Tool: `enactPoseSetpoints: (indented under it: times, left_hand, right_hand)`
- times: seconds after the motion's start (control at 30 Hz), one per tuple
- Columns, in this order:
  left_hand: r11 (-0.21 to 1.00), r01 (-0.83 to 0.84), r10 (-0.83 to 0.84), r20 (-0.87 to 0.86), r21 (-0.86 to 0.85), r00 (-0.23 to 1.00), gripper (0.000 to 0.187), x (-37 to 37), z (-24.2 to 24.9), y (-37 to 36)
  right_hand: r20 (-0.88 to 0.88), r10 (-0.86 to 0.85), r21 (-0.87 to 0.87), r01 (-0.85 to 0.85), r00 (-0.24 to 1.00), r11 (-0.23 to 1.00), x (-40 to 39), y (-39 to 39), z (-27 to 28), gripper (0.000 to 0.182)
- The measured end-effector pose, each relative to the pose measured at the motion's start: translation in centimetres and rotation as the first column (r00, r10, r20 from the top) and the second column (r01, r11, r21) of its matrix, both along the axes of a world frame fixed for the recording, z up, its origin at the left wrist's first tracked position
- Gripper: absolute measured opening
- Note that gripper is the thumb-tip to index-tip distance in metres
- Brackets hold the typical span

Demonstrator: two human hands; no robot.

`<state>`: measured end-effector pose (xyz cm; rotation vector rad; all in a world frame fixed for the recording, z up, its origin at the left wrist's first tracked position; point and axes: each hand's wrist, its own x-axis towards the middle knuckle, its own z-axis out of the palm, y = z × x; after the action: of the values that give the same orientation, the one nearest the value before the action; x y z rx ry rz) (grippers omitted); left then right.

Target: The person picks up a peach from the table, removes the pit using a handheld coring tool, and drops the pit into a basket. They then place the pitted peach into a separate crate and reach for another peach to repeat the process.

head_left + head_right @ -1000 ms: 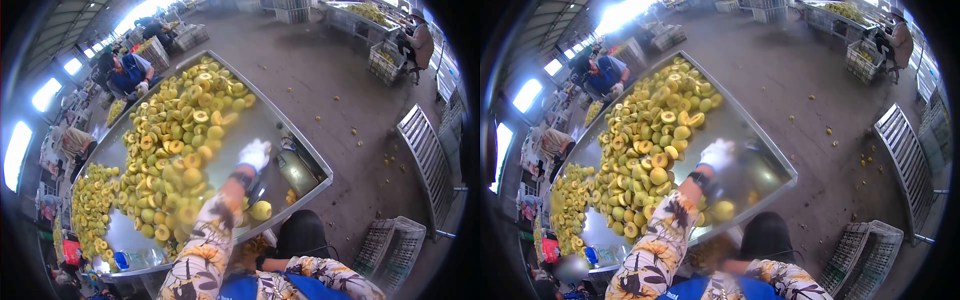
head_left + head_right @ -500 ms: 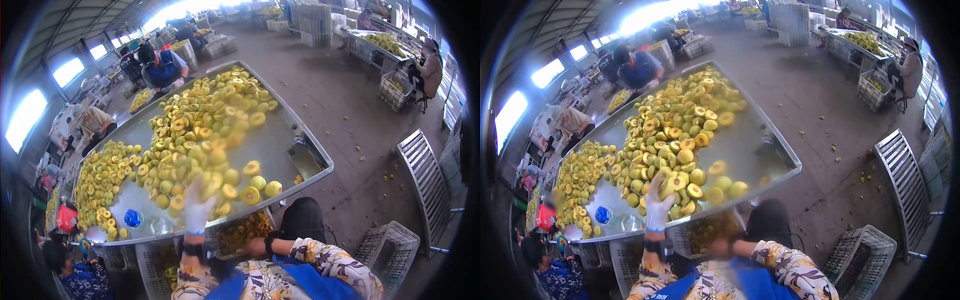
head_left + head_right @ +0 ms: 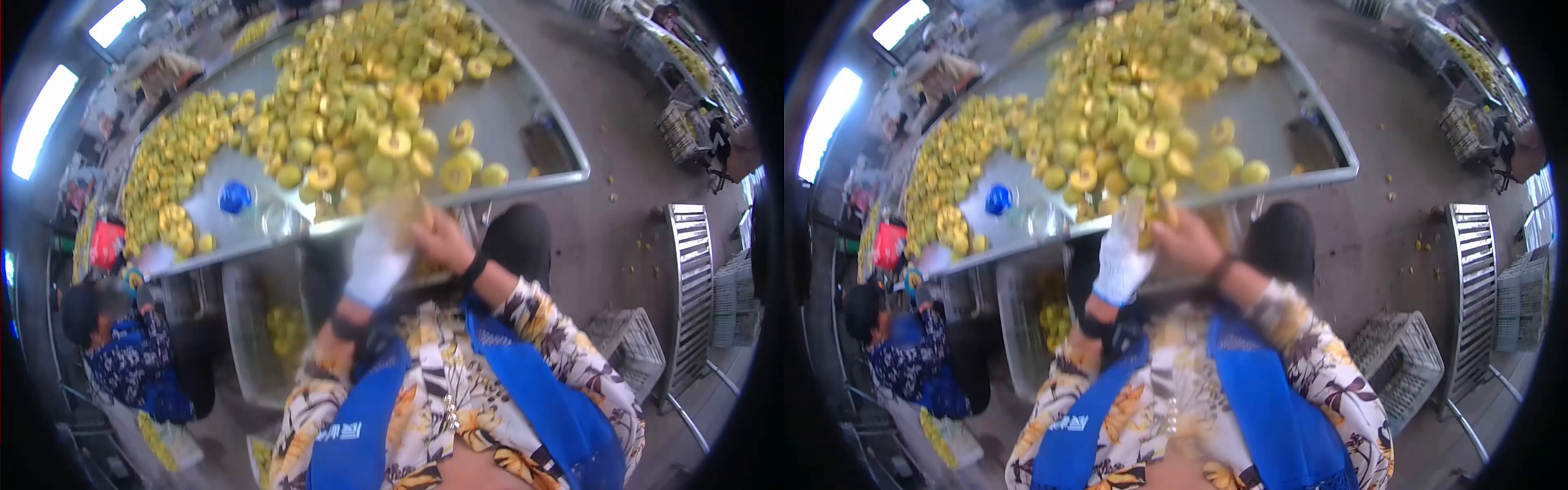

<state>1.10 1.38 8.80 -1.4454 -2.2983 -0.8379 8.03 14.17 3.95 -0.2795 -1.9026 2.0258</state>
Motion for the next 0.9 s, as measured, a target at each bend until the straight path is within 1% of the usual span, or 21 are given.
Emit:
enactPoseSetpoints:
  times: [0.03,0.07,0.1,0.17,0.23,0.27,0.3,0.33,0.37,0.4,0.43,0.47,0.5,0.53,0.57,0.6,0.63,0.7,0.77,0.83,0.9]
  left_hand:
    - [0.999,0.011,-0.014,0.07,0.042,0.997,0.074,-0.1,-0.2,0.1]
    - [1.0,0.008,-0.009,0.145,0.004,0.989,0.078,-0.1,-0.3,0.1]
    - [0.999,0.006,-0.021,0.49,0.032,0.872,0.083,0.3,0.2,0.0]
    - [0.959,0.04,-0.222,0.657,0.28,0.72,0.066,0.4,-0.2,-0.3]
    - [0.929,-0.023,-0.274,0.727,0.37,0.63,0.057,-0.6,-3.1,0.0]
    - [0.918,-0.095,-0.32,0.861,0.385,0.396,0.058,0.2,-1.7,0.2]
    - [0.904,-0.204,-0.351,0.925,0.375,0.145,0.063,1.0,-0.3,0.5]
    - [0.902,-0.294,-0.361,0.926,0.317,-0.109,0.057,1.1,0.1,0.5]
    - [0.899,-0.366,-0.374,0.859,0.242,-0.349,0.05,1.0,0.1,0.6]
    - [0.866,-0.443,-0.422,0.813,0.23,-0.402,0.045,0.4,-1.5,0.8]
    - [0.838,-0.485,-0.452,0.814,0.249,-0.365,0.045,0.1,-2.8,1.0]
    - [0.809,-0.523,-0.479,0.815,0.267,-0.325,0.044,0.0,-3.9,1.2]
    - [0.779,-0.556,-0.505,0.816,0.292,-0.279,0.043,-0.4,-4.9,1.3]
    - [0.77,-0.568,-0.48,0.851,0.292,-0.213,0.041,-0.7,-5.2,1.4]
    - [0.758,-0.585,-0.481,0.854,0.289,-0.201,0.04,-0.8,-5.4,1.3]
    - [0.747,-0.601,-0.48,0.856,0.284,-0.192,0.04,-0.8,-5.4,1.3]
    - [0.737,-0.615,-0.48,0.858,0.282,-0.182,0.039,-0.8,-5.3,1.4]
    - [0.731,-0.574,-0.435,0.9,0.37,0.026,0.038,-1.4,-8.9,1.7]
    - [0.722,-0.56,-0.422,0.9,0.407,0.111,0.039,-1.2,-9.3,2.1]
    - [0.703,-0.587,-0.449,0.891,0.402,0.073,0.044,-0.7,-8.4,2.4]
    - [0.804,-0.513,-0.385,0.921,0.302,-0.061,0.052,-0.2,-5.8,2.1]
  right_hand:
    - [0.037,0.032,-0.099,-0.028,0.999,0.995,0.3,0.2,1.0,0.034]
    - [0.061,0.05,-0.077,-0.045,0.997,0.996,0.6,0.5,1.7,0.034]
    - [0.116,0.077,-0.125,-0.063,0.99,0.99,1.0,0.8,2.8,0.033]
    - [0.114,0.146,-0.289,-0.107,0.983,0.951,1.3,1.5,2.5,0.031]
    - [0.15,0.225,-0.403,-0.148,0.963,0.903,1.6,2.1,2.5,0.032]
    - [0.175,0.213,-0.334,-0.145,0.961,0.931,1.4,2.1,2.0,0.034]
    - [0.2,0.198,-0.264,-0.142,0.96,0.954,1.2,2.2,1.5,0.036]
    - [0.208,0.124,-0.068,-0.113,0.97,0.991,0.6,1.8,1.0,0.039]
    - [0.195,0.052,0.133,-0.079,0.979,0.988,0.1,1.4,0.7,0.041]
    - [0.255,-0.041,0.322,-0.044,0.966,0.946,0.0,1.3,0.7,0.043]
    - [0.295,-0.142,0.497,-0.025,0.945,0.867,0.1,0.8,2.8,0.044]
    - [0.312,-0.247,0.655,-0.019,0.917,0.755,0.2,0.5,3.8,0.045]
    - [0.334,-0.245,0.638,-0.027,0.91,0.77,0.3,0.5,3.4,0.041]
    - [0.354,-0.243,0.621,-0.033,0.903,0.783,0.4,0.8,3.3,0.037]
    - [0.379,-0.24,0.603,-0.042,0.894,0.797,0.6,0.7,3.4,0.034]
    - [0.354,-0.171,0.643,-0.106,0.92,0.758,1.2,0.5,3.9,0.031]
    - [0.385,-0.13,0.636,-0.161,0.914,0.755,1.7,0.1,3.7,0.031]
    - [0.443,-0.053,0.62,-0.263,0.895,0.739,2.3,-0.3,3.0,0.03]
    - [0.473,-0.125,0.573,-0.197,0.872,0.795,2.7,-0.8,2.4,0.032]
    - [0.509,-0.223,0.53,-0.1,0.831,0.842,2.7,-1.2,2.7,0.035]
    - [0.352,-0.253,0.485,0.055,0.901,0.873,2.8,-0.2,0.6,0.041]
